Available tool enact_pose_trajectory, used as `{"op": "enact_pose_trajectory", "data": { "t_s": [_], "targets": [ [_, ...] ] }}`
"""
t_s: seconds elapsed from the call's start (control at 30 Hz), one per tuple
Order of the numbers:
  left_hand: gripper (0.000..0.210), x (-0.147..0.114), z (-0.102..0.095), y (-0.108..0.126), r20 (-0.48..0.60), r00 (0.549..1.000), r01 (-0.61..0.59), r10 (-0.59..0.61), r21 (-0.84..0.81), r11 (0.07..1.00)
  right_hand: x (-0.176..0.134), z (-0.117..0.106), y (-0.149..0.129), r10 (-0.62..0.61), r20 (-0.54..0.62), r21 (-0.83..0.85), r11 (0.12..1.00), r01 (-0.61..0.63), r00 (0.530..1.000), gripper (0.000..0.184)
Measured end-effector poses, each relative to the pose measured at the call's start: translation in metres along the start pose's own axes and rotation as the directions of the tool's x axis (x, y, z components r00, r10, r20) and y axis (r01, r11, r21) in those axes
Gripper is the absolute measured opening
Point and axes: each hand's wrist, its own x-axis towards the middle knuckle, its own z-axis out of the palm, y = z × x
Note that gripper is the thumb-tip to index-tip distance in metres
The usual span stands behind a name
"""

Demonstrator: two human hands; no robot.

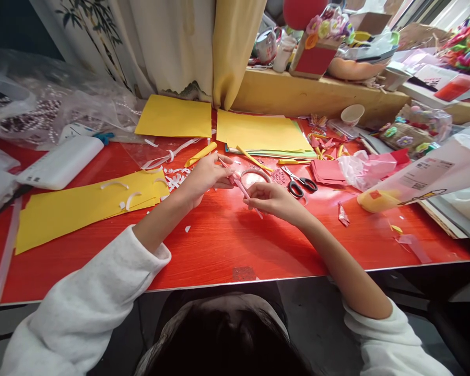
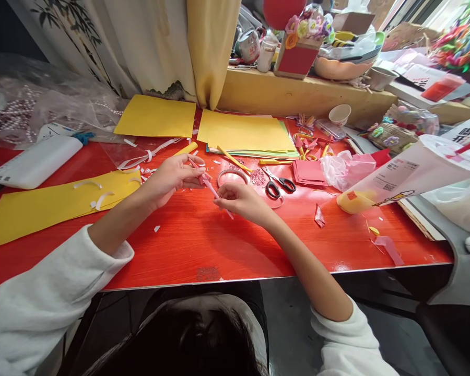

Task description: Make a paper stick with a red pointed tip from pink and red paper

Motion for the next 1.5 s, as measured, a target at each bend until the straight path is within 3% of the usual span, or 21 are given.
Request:
{"op": "enact_pose_trajectory", "data": {
  "t_s": [0.37,0.6,0.83,0.9,1.1,1.5],
  "targets": [
    [0.017,-0.003,0.003,0.004,0.02,1.0,-0.019,0.019,0.035,0.999,-0.002,0.002,-0.002,0.002,0.049,0.017,1.0,-0.003,0.999,0.022],
    [0.014,-0.004,0.002,0.007,-0.048,0.999,-0.007,0.009,0.056,0.998,-0.003,0.002,-0.002,-0.055,0.085,0.025,0.998,0.053,0.995,0.03],
    [0.012,-0.004,0.006,0.004,-0.046,0.998,-0.027,0.032,0.111,0.993,-0.005,0.01,-0.003,0.05,0.117,0.062,0.996,-0.058,0.992,0.01],
    [0.012,-0.005,0.008,0.005,-0.073,0.997,-0.021,0.03,0.123,0.992,-0.005,0.013,-0.003,0.065,0.149,0.068,0.995,-0.076,0.987,0.015],
    [0.012,-0.008,0.011,0.009,-0.059,0.998,-0.002,0.011,0.147,0.989,-0.001,0.014,-0.001,-0.003,0.034,0.044,0.999,0.001,0.999,0.028],
    [0.015,-0.005,0.013,0.0,-0.042,0.999,-0.019,0.025,0.148,0.989,0.002,0.013,0.005,-0.035,-0.013,-0.05,0.998,0.034,0.999,0.035]
  ]
}}
